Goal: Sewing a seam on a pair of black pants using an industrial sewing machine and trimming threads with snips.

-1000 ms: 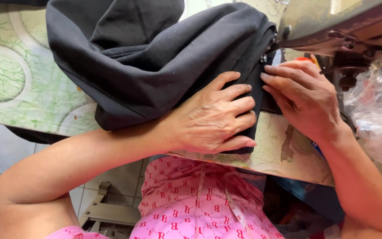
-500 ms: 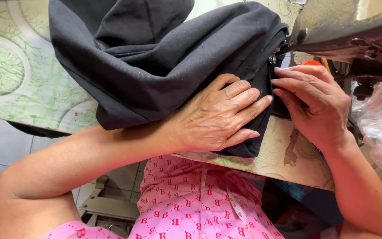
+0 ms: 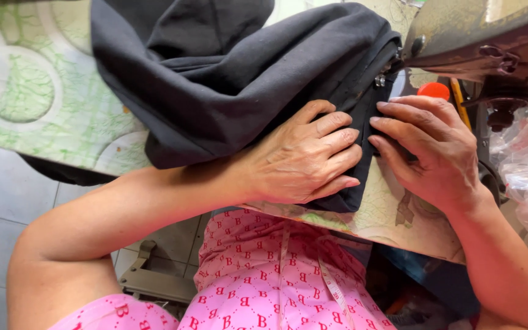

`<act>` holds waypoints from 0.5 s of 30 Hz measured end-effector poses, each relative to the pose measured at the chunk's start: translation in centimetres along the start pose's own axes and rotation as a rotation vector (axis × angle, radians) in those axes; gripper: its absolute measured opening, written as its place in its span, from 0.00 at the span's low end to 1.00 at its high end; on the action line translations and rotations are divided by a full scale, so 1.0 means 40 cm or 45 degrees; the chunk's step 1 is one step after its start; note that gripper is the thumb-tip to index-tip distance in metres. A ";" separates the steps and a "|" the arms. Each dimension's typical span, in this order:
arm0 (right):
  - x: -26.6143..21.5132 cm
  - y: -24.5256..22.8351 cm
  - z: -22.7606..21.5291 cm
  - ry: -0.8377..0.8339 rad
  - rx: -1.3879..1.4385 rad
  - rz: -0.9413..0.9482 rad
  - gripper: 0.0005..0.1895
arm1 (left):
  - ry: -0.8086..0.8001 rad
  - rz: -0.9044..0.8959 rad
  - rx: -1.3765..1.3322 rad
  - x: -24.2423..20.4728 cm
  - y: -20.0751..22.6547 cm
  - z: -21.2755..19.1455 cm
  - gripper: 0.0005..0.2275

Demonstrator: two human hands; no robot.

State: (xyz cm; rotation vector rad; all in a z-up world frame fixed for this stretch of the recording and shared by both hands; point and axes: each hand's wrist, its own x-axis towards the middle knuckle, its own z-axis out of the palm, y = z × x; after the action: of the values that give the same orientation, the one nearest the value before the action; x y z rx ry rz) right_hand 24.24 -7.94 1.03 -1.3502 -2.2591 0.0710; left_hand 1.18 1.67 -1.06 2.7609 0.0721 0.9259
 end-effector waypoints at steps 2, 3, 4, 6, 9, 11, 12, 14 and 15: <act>-0.004 -0.003 0.002 -0.035 -0.038 0.015 0.08 | 0.007 -0.017 0.040 -0.002 0.007 -0.007 0.14; -0.004 -0.005 0.004 -0.032 -0.026 -0.008 0.08 | 0.005 -0.032 0.061 -0.006 0.008 -0.006 0.14; -0.005 -0.007 0.006 -0.024 -0.023 0.000 0.08 | 0.032 -0.030 0.018 -0.010 0.008 -0.005 0.16; -0.007 -0.011 0.005 -0.017 -0.025 0.002 0.09 | 0.066 -0.028 -0.020 -0.017 0.010 0.000 0.18; -0.009 -0.017 -0.001 0.007 -0.011 0.051 0.09 | 0.038 -0.001 -0.006 -0.018 0.007 0.008 0.20; -0.004 -0.022 -0.005 0.053 0.067 0.077 0.04 | 0.021 0.014 -0.025 -0.016 0.005 0.008 0.19; -0.005 -0.020 -0.005 0.058 0.063 0.081 0.04 | 0.020 0.021 -0.026 -0.017 0.006 0.007 0.19; -0.009 -0.015 -0.004 0.101 0.065 0.054 0.04 | 0.006 0.007 -0.020 -0.017 0.007 0.008 0.20; -0.010 -0.014 -0.003 0.106 0.061 0.061 0.04 | 0.003 0.015 -0.023 -0.015 0.007 0.007 0.20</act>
State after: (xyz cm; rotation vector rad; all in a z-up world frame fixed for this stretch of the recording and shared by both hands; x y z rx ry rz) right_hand 24.01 -8.58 1.13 -1.3575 -2.1432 0.0829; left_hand 0.86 1.27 -1.59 2.7463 0.0476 0.9285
